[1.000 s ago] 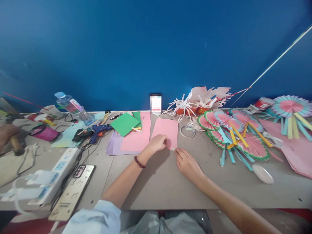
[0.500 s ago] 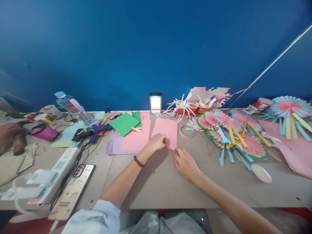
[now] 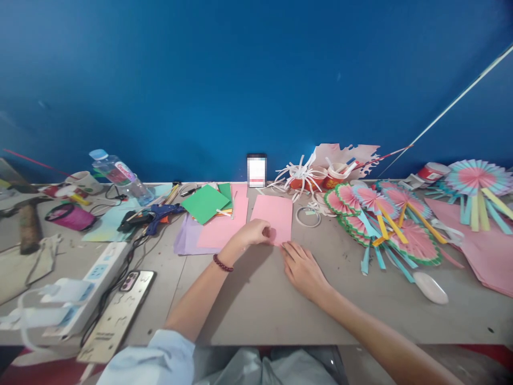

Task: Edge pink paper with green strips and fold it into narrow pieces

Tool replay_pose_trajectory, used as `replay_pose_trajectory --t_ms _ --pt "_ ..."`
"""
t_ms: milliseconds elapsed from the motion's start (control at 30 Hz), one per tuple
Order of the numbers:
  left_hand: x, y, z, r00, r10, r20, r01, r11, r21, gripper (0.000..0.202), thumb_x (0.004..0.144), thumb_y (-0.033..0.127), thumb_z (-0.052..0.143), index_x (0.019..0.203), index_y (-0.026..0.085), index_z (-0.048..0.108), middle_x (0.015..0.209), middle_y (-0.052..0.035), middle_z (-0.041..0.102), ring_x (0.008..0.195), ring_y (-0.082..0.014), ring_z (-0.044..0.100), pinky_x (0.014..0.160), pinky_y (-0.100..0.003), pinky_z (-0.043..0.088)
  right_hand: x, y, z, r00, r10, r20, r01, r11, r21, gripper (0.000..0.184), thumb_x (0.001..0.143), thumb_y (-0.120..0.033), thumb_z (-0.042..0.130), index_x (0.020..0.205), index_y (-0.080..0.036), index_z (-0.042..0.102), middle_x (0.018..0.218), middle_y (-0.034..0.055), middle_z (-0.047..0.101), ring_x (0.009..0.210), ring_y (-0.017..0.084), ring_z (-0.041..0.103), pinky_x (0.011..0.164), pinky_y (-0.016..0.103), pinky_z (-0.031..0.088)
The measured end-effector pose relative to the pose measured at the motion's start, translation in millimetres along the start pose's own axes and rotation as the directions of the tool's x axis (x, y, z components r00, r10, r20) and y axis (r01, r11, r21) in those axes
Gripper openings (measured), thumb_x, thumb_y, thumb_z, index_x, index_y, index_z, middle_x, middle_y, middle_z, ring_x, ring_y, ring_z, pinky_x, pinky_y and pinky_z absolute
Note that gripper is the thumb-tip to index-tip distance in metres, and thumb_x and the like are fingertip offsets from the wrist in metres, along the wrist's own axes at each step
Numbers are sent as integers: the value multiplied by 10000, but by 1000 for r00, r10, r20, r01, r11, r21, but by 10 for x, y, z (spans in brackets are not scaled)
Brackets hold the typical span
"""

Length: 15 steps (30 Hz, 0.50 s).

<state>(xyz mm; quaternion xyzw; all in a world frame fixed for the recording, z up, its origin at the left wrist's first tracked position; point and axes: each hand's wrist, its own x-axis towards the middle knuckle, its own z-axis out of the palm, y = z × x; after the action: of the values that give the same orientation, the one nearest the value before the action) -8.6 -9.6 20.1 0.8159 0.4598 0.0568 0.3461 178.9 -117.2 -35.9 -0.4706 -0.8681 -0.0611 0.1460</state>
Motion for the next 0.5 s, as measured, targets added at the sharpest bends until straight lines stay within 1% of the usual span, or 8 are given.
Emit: replay_pose_trajectory --t_ms 67,133,233,300,367,433,500 --pt "-29 -17 -54 1000 -3 19 2 999 33 155 613 266 700 679 157 613 722 -3 632 644 -138 558 533 -214 343 -7 -5 13 1000 -1 -7 1 1000 -3 381 868 -134 408 1195 -91 600 1212 137 622 1126 243 541 930 386 433" --pt "-52 -33 -91 999 -7 40 5 999 47 107 604 234 679 645 157 617 670 5 620 599 -127 534 509 -212 324 -11 -10 14 1000 6 -14 -6 1000 2 379 871 -132 403 1191 -88 602 1197 136 633 1086 236 568 918 381 443" --pt "-63 -45 -104 997 10 80 -11 1000 16 85 631 216 628 584 149 605 566 18 576 533 -107 482 493 -209 309 -9 0 -16 999 17 -31 -17 1000 9 371 876 -143 409 1186 -108 610 1182 129 647 1057 229 590 926 387 440" --pt "-52 -42 -85 993 35 116 -33 999 -21 100 641 217 611 577 139 607 551 18 571 530 -102 472 499 -203 312 -5 22 -45 999 33 -43 -33 999 7 357 881 -156 421 1178 -126 616 1175 125 654 1070 228 592 967 406 412" --pt "-32 -35 -48 988 62 142 -55 997 -59 84 633 211 606 615 132 628 597 12 604 563 -106 497 513 -196 324 -3 51 -68 997 63 -52 -63 998 0 342 887 -168 431 1172 -135 618 1165 122 659 1078 227 594 1008 429 376" --pt "-12 -32 -7 989 70 134 -61 995 -73 93 632 213 601 644 129 640 629 4 624 585 -113 517 519 -194 332 -2 74 -82 995 82 -53 -82 997 -7 336 897 -175 425 1174 -143 612 1155 118 662 1076 223 597 1030 442 350" --pt "-1 -31 25 992 59 111 -53 997 -60 103 639 223 599 632 128 637 604 1 615 571 -116 511 513 -200 331 -2 82 -91 996 81 -47 -81 997 -11 332 905 -179 420 1179 -149 605 1150 115 662 1081 220 594 1042 445 334"
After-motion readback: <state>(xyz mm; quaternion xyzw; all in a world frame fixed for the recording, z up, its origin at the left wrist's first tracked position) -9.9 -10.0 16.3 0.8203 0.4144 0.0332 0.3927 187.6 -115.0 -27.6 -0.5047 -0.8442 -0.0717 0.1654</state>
